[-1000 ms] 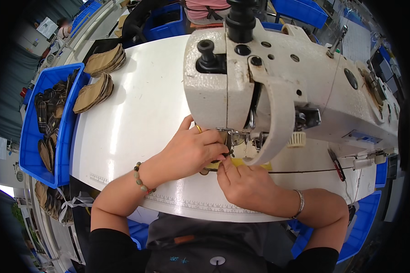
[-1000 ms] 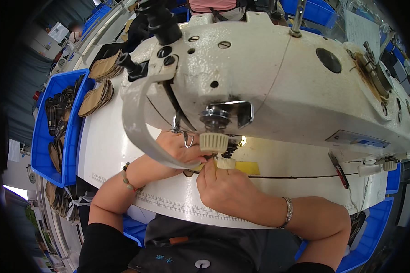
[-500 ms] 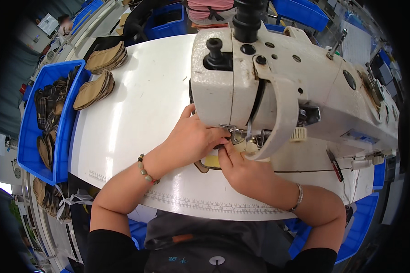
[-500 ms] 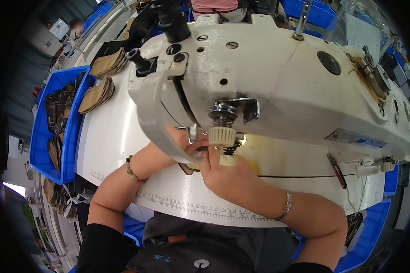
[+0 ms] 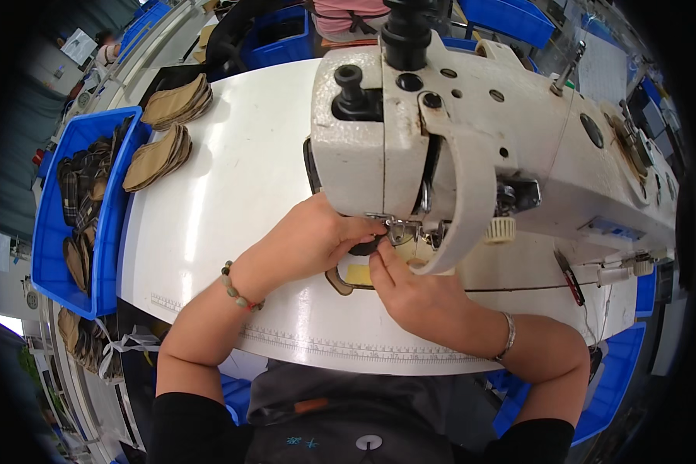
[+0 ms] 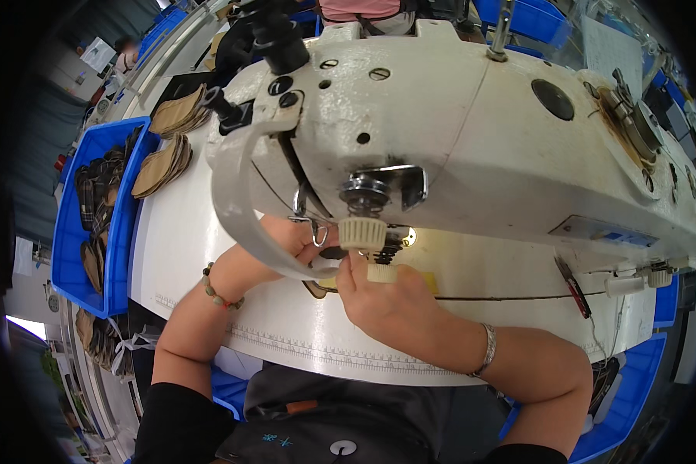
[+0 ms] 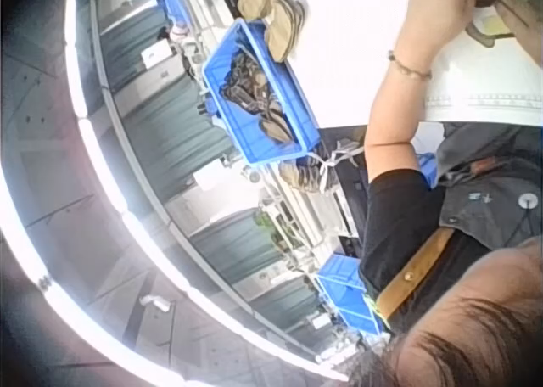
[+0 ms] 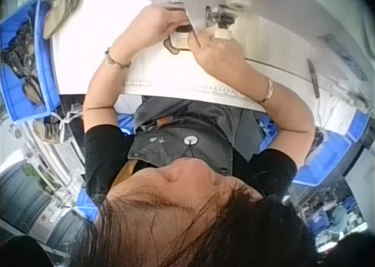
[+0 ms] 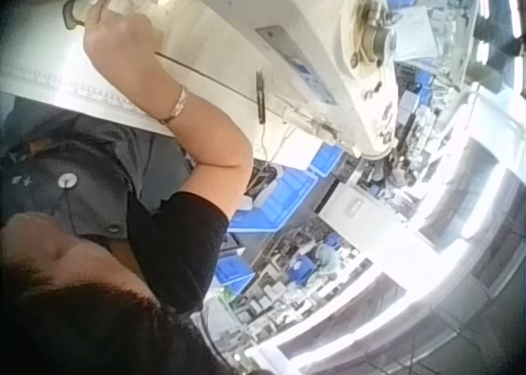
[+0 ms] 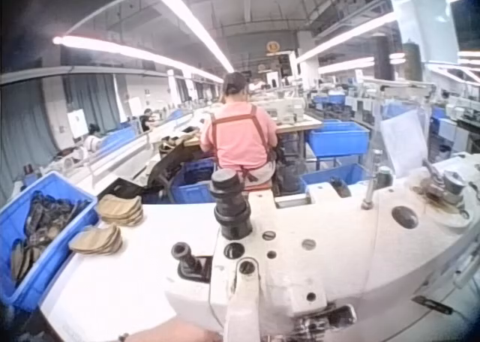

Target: Sewing a lining piece onto a leather shoe upper component using an industrial sewing machine.

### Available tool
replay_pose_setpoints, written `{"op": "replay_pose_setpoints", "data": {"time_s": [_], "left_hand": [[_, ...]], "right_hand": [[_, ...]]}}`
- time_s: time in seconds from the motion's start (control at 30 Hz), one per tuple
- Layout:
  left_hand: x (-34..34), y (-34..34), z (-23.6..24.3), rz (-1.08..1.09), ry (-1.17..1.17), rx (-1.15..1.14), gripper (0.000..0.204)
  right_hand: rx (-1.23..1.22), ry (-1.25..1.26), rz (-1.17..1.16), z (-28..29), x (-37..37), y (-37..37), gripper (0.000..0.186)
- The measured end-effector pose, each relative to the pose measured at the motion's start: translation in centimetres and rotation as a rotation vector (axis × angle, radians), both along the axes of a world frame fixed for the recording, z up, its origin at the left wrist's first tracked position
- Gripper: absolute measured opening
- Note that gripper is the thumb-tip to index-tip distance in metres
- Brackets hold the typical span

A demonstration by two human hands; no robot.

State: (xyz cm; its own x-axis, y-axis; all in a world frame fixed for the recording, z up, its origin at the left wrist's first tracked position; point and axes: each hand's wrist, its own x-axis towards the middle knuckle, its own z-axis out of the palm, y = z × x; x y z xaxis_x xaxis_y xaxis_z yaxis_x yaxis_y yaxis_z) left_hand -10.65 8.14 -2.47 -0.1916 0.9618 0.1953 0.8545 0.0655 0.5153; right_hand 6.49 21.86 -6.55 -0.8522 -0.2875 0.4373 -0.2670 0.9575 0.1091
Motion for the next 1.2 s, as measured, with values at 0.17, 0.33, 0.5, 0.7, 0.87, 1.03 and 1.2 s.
{"op": "replay_pose_setpoints", "data": {"time_s": [0.17, 0.33, 0.5, 0.7, 0.87, 1.03, 1.2], "left_hand": [[0.8, 0.2, -0.2, 0.006, 0.123, 0.077, 0.022], [1.1, 0.1, -0.4, 0.043, 0.169, 0.072, 0.019], [1.5, 0.1, -1.0, 0.075, 0.185, 0.07, 0.022], [1.9, 0.2, -1.5, 0.132, 0.244, 0.045, 0.024], [2.1, 0.3, -1.7, 0.173, 0.261, 0.036, 0.023], [1.8, 0.0, -1.7, 0.158, 0.214, 0.029, 0.025], [1.4, -1.2, -0.1, 0.069, 0.184, 0.1, 0.031]], "right_hand": [[-0.004, -0.002, -0.016, 0.0, 0.1, -0.1, 0.035], [-0.014, -0.019, -0.025, 0.2, 0.2, -0.1, 0.034], [0.098, -0.059, -0.102, 0.6, 0.2, 0.1, 0.02], [-0.098, 0.051, -0.053, 0.3, -0.3, 0.4, 0.028], [-0.119, -0.001, -0.078, 0.4, -0.4, 0.7, 0.02], [-0.362, -0.036, -0.171, -0.3, -0.4, 1.2, 0.006], [-0.399, 0.057, -0.124, 0.0, -0.7, 3.0, 0.007]]}}
